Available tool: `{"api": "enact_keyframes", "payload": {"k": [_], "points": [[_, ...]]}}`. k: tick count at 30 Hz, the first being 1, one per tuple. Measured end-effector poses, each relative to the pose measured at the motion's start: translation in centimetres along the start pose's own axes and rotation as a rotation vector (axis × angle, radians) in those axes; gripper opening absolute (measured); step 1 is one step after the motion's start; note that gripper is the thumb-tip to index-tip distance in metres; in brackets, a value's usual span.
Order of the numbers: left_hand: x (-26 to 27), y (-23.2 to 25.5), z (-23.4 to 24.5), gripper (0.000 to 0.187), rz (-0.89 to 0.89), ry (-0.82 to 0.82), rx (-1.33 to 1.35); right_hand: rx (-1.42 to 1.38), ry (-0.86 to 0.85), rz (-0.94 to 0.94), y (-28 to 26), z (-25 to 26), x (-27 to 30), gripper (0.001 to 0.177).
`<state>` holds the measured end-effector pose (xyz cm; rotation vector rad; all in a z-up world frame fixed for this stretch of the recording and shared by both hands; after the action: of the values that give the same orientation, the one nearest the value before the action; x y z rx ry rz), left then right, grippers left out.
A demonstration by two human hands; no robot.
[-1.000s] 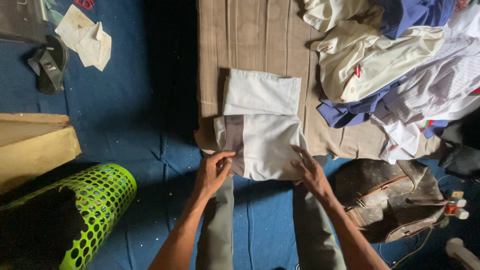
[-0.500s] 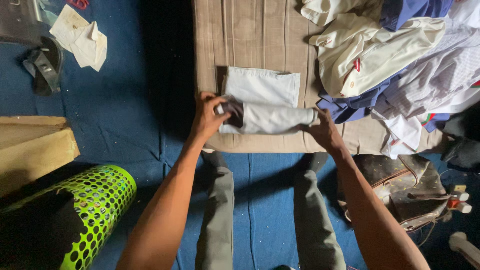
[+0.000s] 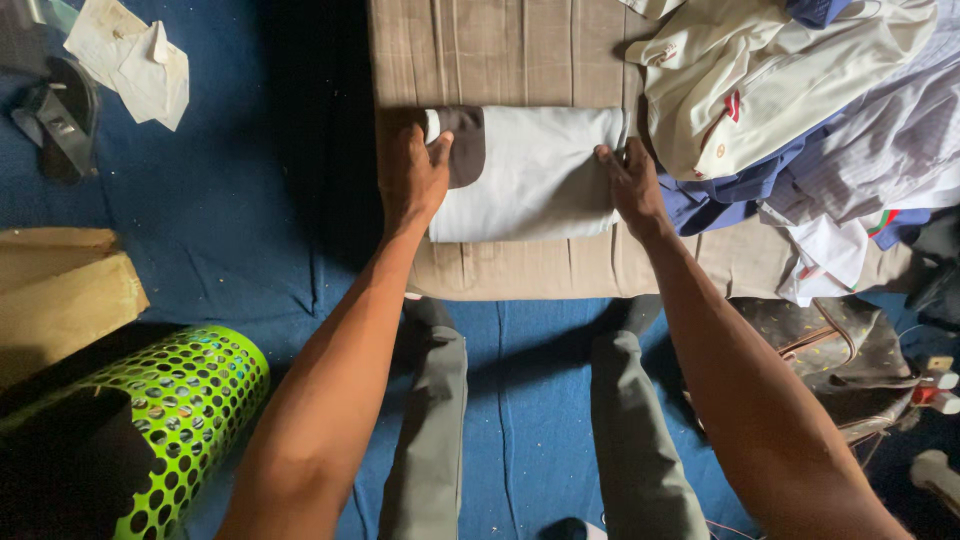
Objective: The person folds several pieces of clothing on a bed and packs them into a duffel bag.
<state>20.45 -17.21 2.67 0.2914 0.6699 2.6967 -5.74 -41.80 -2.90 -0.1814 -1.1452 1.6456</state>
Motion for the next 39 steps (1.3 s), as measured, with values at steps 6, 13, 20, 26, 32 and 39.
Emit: {"api": "enact_keyframes", "payload": {"k": [6, 13, 20, 26, 32, 39], "points": [[0.0, -1.1, -2.0, 0.058, 0.025, -0.038, -0.011, 0.273, 0.126, 0.102, 0.6, -1.3, 0.1, 0.039], [3.8, 6.1, 0.6, 0.070, -0.308, -0.006, -0.291, 0.457, 0.221, 0.590, -8.4, -3.0, 8.0, 0.078], [6.6, 6.9, -3.9, 0.077, -0.791, -0.208, -0.359, 0.560, -0.117, 0.743, -9.2, -10.4, 8.0, 0.066], [3.7, 5.2, -4.6, 0.064, -0.534, -0.204, -0.234, 0.839, -0.195, 0.645, -6.7, -9.3, 4.7, 0.074], [1.8, 3.0, -3.3, 0.065, -0.460, -0.167, -0.292, 1.011, -0.063, 0.506, -6.8, -7.0, 3.0, 0.071], [6.9, 4.6, -2.6, 0.075, -0.767, -0.244, -0.522, 0.504, -0.114, 0.553, -8.7, -9.2, 6.0, 0.070]]}}
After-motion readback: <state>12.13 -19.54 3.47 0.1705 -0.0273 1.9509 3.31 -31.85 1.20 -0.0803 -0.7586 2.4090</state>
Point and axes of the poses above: each hand's wrist, its own x-axis away from the middle knuckle, its own z-axis out of the back of the hand, y = z × x, the point moved 6 cm from there along -x, towards the middle knuckle, and after that the axes turned 14 degrees about y, right-handed, at the moved point
